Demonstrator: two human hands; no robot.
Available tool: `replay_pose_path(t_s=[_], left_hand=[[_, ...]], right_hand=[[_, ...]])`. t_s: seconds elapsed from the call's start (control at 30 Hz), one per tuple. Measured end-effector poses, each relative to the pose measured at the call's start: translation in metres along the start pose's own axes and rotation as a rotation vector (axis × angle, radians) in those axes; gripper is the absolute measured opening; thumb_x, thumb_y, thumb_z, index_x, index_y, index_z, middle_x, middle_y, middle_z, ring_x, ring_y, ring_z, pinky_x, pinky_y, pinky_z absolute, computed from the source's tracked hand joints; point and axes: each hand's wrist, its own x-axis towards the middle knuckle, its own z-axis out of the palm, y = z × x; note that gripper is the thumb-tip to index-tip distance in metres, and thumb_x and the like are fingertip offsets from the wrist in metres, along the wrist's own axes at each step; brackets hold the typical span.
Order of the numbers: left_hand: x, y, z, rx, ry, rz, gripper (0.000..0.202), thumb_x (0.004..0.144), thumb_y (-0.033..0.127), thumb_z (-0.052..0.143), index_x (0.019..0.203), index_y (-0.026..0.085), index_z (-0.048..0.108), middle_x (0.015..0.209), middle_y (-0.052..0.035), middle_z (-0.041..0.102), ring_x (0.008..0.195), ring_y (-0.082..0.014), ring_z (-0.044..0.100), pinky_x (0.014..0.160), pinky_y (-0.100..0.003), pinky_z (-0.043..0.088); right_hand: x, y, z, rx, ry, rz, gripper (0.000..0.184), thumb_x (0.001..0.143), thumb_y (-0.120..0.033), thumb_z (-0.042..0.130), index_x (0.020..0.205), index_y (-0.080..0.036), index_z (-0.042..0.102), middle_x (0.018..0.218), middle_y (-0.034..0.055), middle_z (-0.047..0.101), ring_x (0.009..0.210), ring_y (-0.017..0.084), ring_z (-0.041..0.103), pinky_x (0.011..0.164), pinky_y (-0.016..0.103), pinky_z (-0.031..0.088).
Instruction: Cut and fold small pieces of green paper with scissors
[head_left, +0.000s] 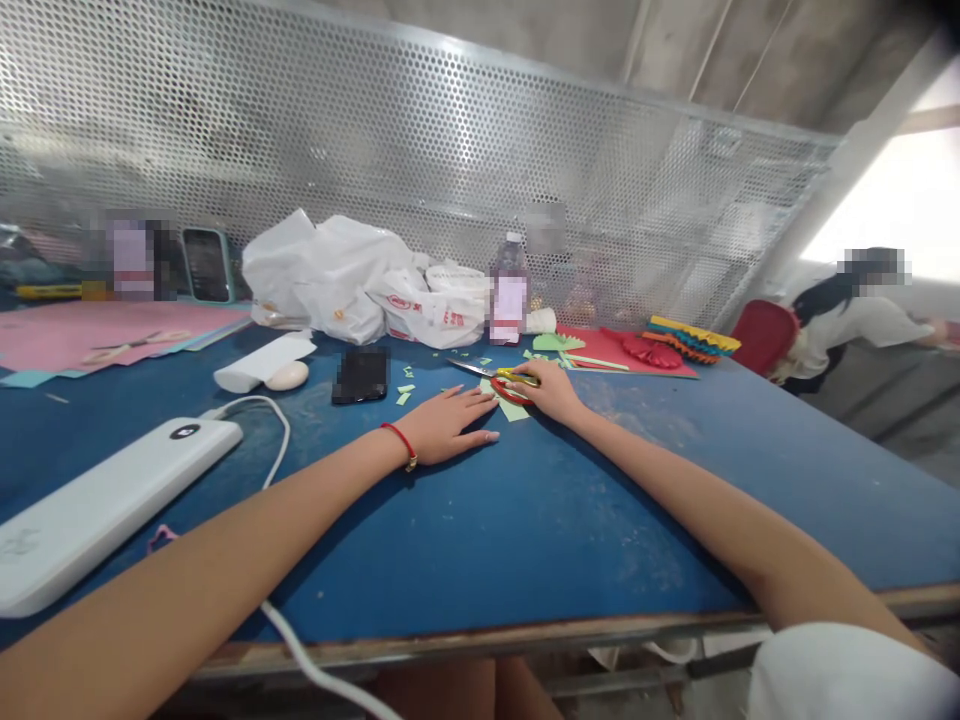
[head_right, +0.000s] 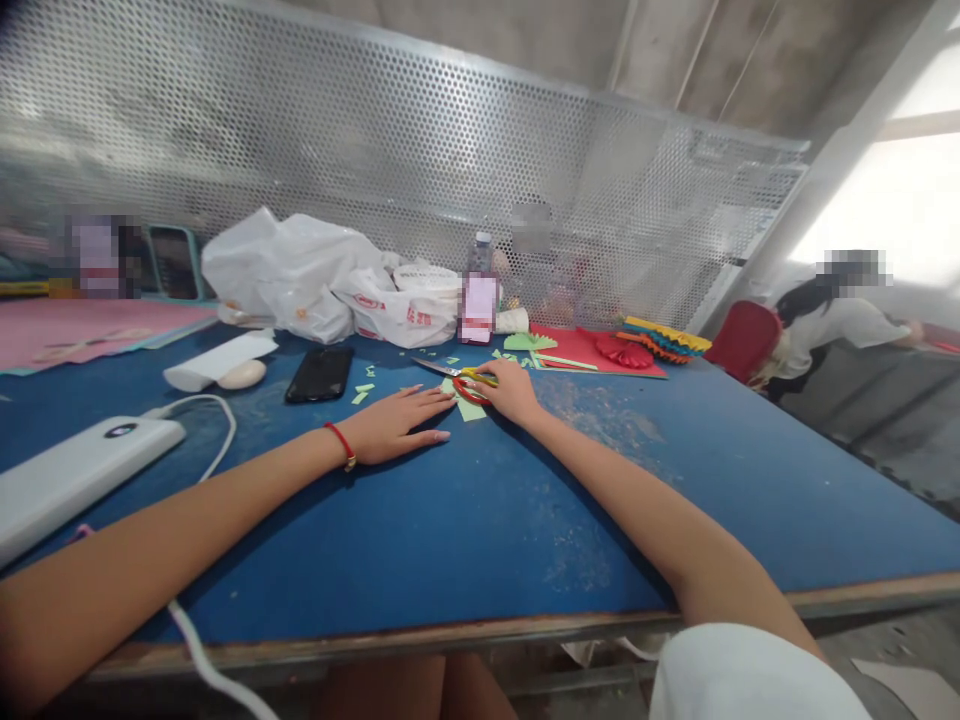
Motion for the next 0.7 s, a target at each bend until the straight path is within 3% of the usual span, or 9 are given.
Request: replay_pose_path(t_s=[0.27, 0.47, 0.6, 0.7], left_hand=[[0.001, 0.003, -0.003, -0.003, -0.044, 0.001, 0.064, 0.097, 0.059, 0.03, 0.148, 0.022, 0.037, 0.155, -0.0131, 0.032, 0.146, -0.0258, 0.026, 0.118, -0.047, 0.013], [0.001, 0.0, -0.006, 0.008, -0.054, 0.003, 0.064, 0.097, 0.059, 0.032, 0.148, 0.02, 0.035, 0.154, -0.0099, 0.035, 0.146, -0.027, 0.026, 0.118, -0.046, 0.015], [0.0, -0.002, -0.005, 0.064, -0.001, 0.041, 0.063, 0.098, 0.057, 0.033, 0.148, 0.019, 0.036, 0.152, -0.0094, 0.04, 0.144, -0.0261, 0.03, 0.118, -0.043, 0.017], [0.0, -0.003, -0.006, 0.12, 0.048, 0.092, 0.062, 0.098, 0.055, 0.033, 0.147, 0.018, 0.037, 0.148, -0.0113, 0.046, 0.141, -0.0259, 0.035, 0.117, -0.042, 0.021]], right_hand=[[-0.001, 0.015, -0.012, 0.038, -0.07, 0.078, 0.019, 0.08, -0.033, 0.072, 0.094, -0.02, 0.072, 0.094, 0.0063, 0.073, 0.084, 0.021, 0.064, 0.074, 0.031, 0.045], [0.001, 0.013, -0.032, 0.088, -0.095, 0.041, 0.012, 0.074, -0.023, 0.075, 0.084, -0.018, 0.072, 0.076, 0.0038, 0.072, 0.071, 0.019, 0.063, 0.068, 0.029, 0.044], [0.006, -0.004, -0.043, 0.189, -0.104, -0.056, 0.015, 0.08, -0.024, 0.069, 0.093, -0.017, 0.073, 0.092, 0.0072, 0.074, 0.087, 0.021, 0.067, 0.08, 0.033, 0.048], [0.011, -0.013, -0.048, 0.319, -0.247, -0.202, 0.031, 0.077, -0.029, 0.074, 0.107, -0.021, 0.073, 0.11, 0.0047, 0.073, 0.105, 0.021, 0.065, 0.092, 0.032, 0.047]])
